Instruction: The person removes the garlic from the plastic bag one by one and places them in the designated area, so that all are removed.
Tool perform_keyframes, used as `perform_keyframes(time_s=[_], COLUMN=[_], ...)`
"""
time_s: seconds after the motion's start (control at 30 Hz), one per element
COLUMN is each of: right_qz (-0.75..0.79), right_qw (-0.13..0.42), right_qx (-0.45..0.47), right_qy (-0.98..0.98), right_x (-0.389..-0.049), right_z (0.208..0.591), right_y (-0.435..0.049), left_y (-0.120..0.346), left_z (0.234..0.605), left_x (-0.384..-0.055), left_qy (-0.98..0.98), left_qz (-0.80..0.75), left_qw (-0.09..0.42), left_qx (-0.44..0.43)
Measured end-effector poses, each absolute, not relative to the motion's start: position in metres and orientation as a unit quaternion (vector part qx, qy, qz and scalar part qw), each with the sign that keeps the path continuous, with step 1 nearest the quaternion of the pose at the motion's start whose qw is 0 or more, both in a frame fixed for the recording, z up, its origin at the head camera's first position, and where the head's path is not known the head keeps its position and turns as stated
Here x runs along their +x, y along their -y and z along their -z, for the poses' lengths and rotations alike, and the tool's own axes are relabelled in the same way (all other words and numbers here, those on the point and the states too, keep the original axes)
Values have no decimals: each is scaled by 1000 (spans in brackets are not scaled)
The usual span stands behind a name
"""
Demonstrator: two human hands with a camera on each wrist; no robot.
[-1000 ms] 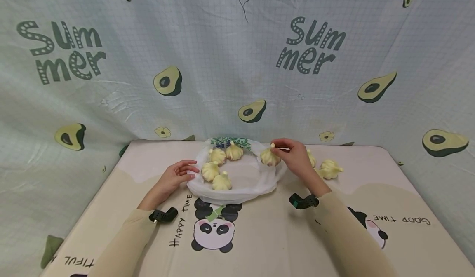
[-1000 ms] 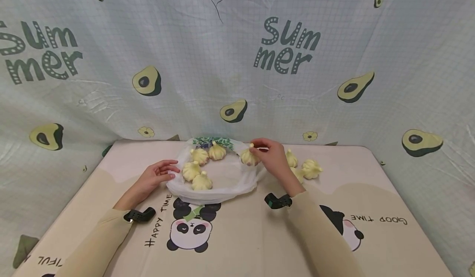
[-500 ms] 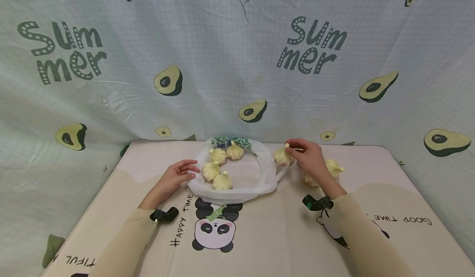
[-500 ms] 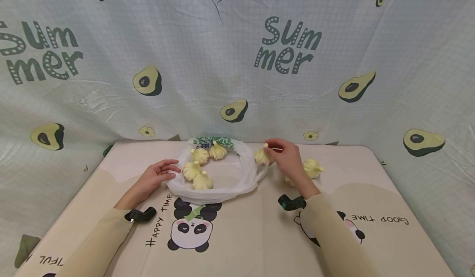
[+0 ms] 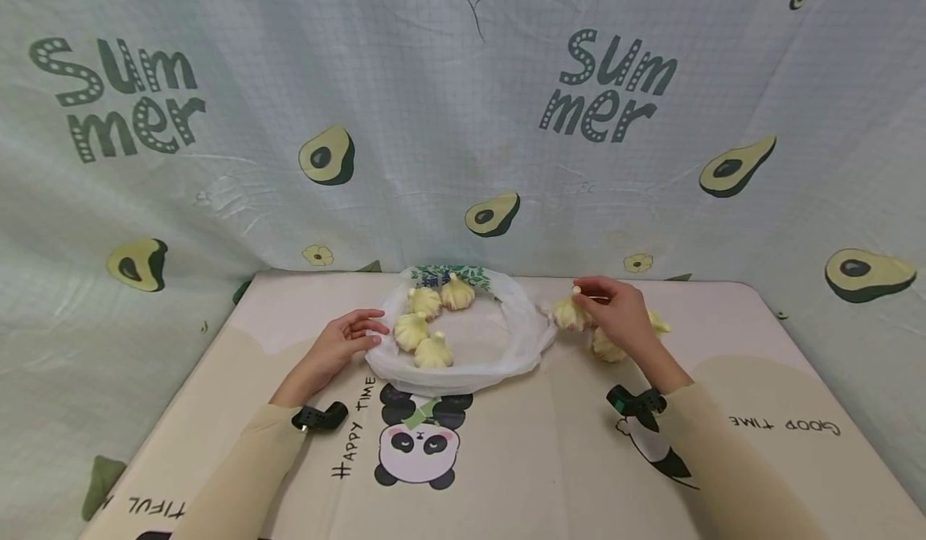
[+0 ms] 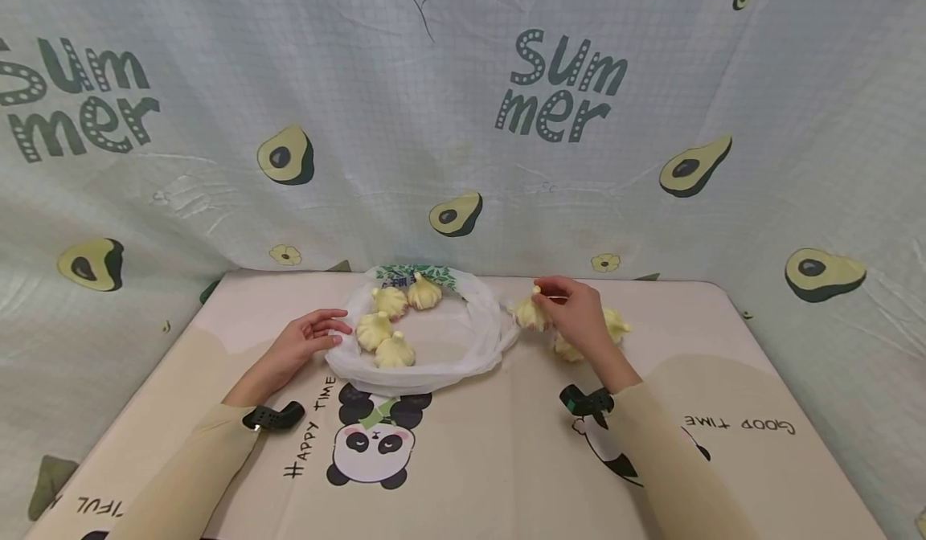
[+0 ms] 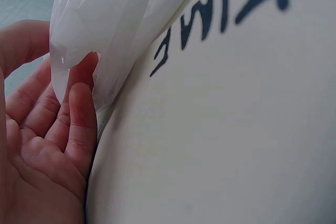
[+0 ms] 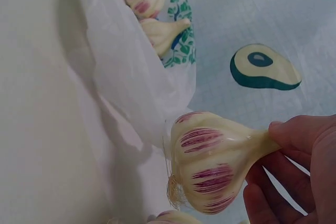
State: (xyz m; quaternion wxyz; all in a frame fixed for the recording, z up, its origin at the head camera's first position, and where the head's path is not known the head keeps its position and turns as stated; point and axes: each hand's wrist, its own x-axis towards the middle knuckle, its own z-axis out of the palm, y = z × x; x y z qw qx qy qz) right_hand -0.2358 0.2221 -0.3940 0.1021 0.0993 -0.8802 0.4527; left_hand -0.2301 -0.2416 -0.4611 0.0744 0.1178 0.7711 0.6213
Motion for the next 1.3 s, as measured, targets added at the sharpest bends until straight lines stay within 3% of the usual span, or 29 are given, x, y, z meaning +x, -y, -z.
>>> perform_keyframes(time_s=[1.3], right_qz=[-407], right_qw=[72], right_qx=[118], right_qy=[903], right_x=[-233], right_z=[410], right_y=[-231], left_y=[243], left_z=[463], left_x=[-230], left_qy=[-772], left_qz=[-620], left_qw=[71], left_qx=[125])
